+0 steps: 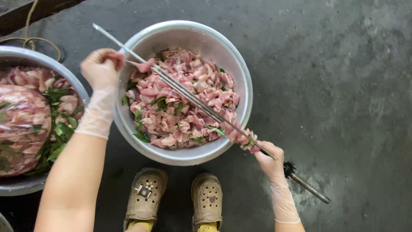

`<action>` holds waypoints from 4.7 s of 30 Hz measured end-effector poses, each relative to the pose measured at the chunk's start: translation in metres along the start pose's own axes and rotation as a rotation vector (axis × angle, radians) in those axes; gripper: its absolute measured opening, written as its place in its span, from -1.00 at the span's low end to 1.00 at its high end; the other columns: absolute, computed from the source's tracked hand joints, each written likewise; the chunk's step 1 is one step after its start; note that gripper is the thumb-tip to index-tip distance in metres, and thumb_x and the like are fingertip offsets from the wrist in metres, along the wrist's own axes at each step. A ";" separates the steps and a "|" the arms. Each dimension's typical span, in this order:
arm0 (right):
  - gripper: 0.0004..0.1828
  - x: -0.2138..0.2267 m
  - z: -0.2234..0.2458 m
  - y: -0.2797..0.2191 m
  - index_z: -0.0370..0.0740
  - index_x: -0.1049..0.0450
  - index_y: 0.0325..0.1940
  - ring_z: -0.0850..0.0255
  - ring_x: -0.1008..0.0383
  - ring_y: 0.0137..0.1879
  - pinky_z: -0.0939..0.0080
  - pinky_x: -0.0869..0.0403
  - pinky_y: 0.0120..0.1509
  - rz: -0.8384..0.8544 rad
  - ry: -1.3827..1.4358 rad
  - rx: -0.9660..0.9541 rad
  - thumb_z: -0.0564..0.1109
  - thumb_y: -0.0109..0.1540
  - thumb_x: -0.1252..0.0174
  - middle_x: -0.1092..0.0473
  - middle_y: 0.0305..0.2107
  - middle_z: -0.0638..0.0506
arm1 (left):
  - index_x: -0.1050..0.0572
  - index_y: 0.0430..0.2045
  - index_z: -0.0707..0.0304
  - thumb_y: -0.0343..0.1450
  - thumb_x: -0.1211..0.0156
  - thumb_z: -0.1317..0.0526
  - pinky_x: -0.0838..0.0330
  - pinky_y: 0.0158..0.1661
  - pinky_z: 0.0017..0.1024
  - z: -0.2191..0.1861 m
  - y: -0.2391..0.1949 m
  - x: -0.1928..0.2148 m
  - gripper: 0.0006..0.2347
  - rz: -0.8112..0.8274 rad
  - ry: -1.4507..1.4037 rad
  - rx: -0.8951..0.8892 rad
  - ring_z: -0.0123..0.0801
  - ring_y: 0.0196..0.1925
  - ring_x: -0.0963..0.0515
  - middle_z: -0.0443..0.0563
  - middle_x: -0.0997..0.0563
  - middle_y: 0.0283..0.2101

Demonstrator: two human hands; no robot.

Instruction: The person threads pieces of raw meat and green leaves onto metal skewers. They repeatedly pick up items from a bowl and slide them along the skewer, building up a full skewer.

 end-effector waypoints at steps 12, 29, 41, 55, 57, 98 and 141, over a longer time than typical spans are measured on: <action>-0.82 0.003 0.004 0.005 -0.28 -0.63 -0.24 0.24 -0.60 -0.26 0.28 -0.50 -0.11 0.059 -0.093 0.069 -0.34 0.09 -0.22 -0.57 -0.42 -0.01 | -0.61 -0.29 0.46 0.58 -0.29 0.40 -0.61 -0.33 -0.53 -0.021 0.055 0.062 -0.93 -0.030 0.048 0.098 -0.46 -0.36 -0.69 0.09 -0.75 -0.21; -0.86 0.002 0.012 0.009 -0.23 -0.64 -0.28 0.24 -0.60 -0.30 0.28 -0.50 -0.16 0.094 -0.140 0.025 -0.29 0.11 -0.24 -0.56 -0.46 0.01 | -0.53 -0.10 0.41 0.66 -0.09 0.39 -0.72 -0.01 -0.39 -0.053 0.049 0.036 -0.92 0.263 0.093 0.007 -0.37 -0.07 -0.73 0.13 -0.70 -0.08; -0.93 0.003 0.013 0.004 -0.25 -0.62 -0.32 0.21 -0.58 -0.31 0.26 -0.48 -0.19 0.057 -0.143 0.049 -0.26 0.13 -0.25 -0.53 -0.47 -0.01 | -0.56 -0.04 0.50 0.71 0.06 0.42 -0.64 -0.03 -0.47 -0.072 0.046 0.020 -0.82 0.382 0.288 -0.116 -0.47 -0.16 -0.63 0.13 -0.68 -0.10; -0.92 -0.009 0.014 0.014 -0.28 -0.58 -0.32 0.22 -0.57 -0.28 0.26 -0.48 -0.12 -0.011 0.031 0.035 -0.32 0.13 -0.20 -0.54 -0.44 -0.03 | -0.55 -0.11 0.34 0.47 -0.21 0.30 -0.55 -0.09 -0.28 -0.065 -0.116 -0.081 -0.84 0.352 0.656 -0.162 -0.15 -0.13 -0.69 0.15 -0.67 -0.13; -0.90 -0.006 0.008 0.009 -0.29 -0.59 -0.30 0.22 -0.57 -0.26 0.26 -0.49 -0.10 -0.019 0.034 0.008 -0.33 0.13 -0.20 -0.55 -0.41 -0.02 | -0.62 -0.28 0.24 0.43 -0.32 0.19 -0.55 -0.16 -0.22 -0.042 -0.131 -0.073 -0.86 0.317 0.989 -0.056 -0.11 -0.23 -0.70 0.13 -0.70 -0.24; -0.82 -0.001 0.012 0.013 -0.27 -0.61 -0.25 0.23 -0.59 -0.23 0.27 -0.51 -0.06 -0.029 -0.027 -0.025 -0.32 0.08 -0.19 -0.56 -0.38 -0.03 | -0.59 -0.68 0.22 0.26 -0.35 0.23 -0.50 -0.23 -0.27 -0.040 -0.193 -0.117 -0.88 0.873 1.217 -0.431 -0.26 -0.34 -0.61 0.01 -0.64 -0.44; -0.85 0.009 -0.008 -0.008 -0.28 -0.62 -0.27 0.24 -0.60 -0.30 0.28 -0.50 -0.15 0.007 -0.057 -0.002 -0.33 0.09 -0.22 -0.56 -0.44 -0.02 | -0.68 -0.29 0.47 0.37 -0.09 0.52 -0.42 -0.59 -0.61 -0.053 0.035 0.009 -0.80 -0.046 0.122 0.064 -0.53 -0.49 -0.62 0.05 -0.71 -0.38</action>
Point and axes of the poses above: each hand's wrist, its own y-axis towards the middle knuckle, its own x-axis out of the back of the hand, z = x × y, the point moved 8 cm from there along y, towards the middle knuckle
